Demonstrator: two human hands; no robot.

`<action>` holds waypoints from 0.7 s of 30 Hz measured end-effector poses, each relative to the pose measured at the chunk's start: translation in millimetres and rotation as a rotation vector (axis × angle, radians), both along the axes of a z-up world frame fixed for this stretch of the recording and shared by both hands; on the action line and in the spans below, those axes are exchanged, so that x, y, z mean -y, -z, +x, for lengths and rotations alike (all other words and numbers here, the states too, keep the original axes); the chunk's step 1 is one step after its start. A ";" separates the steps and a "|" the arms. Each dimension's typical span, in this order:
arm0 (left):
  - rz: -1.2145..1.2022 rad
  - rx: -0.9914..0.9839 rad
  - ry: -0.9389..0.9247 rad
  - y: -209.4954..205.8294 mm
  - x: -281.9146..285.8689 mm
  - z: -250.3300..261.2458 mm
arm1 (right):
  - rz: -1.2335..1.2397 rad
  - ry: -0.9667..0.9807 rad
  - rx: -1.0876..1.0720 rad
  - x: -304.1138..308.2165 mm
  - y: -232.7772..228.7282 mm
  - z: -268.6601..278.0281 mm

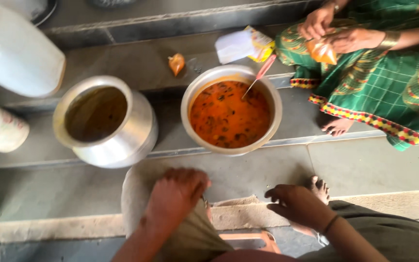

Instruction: The person scoops orange-colored food from a large metal pot into small plastic bags using a ladle. They then tie the bags closed and place them on the floor. A woman sitting nearby also assists with the packaging.

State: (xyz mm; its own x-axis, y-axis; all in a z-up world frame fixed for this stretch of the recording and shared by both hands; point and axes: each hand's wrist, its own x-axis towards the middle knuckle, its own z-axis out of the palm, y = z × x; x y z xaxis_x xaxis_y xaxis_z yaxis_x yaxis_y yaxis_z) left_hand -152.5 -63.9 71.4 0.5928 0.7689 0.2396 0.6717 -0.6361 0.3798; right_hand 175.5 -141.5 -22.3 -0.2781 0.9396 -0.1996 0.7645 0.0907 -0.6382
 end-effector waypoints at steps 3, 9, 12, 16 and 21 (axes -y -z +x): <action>0.034 0.009 -0.005 -8.8 -71.0 18.7 | 0.124 0.023 0.062 0.8 -22.3 40.0; 0.011 -0.097 -0.114 25.1 -241.9 83.9 | -0.369 0.349 0.373 -5.0 -8.5 185.3; 0.112 -0.077 -0.114 66.1 -329.2 136.9 | -0.499 0.265 0.574 -12.0 43.0 243.2; 0.021 -0.290 -0.131 132.4 -419.8 211.9 | -0.568 0.319 0.520 -17.9 117.6 274.9; -0.067 -0.456 -0.119 207.9 -487.1 266.8 | -0.596 0.332 0.373 -11.3 141.8 253.1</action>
State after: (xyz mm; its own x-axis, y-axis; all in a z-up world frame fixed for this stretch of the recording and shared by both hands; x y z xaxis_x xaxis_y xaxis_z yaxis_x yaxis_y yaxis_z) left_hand 114.3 423.2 -136.5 0.5329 0.8427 -0.0768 0.8461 -0.5289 0.0668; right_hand 428.6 -130.3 -164.1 0.1839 0.6666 -0.7224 0.8656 -0.4581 -0.2024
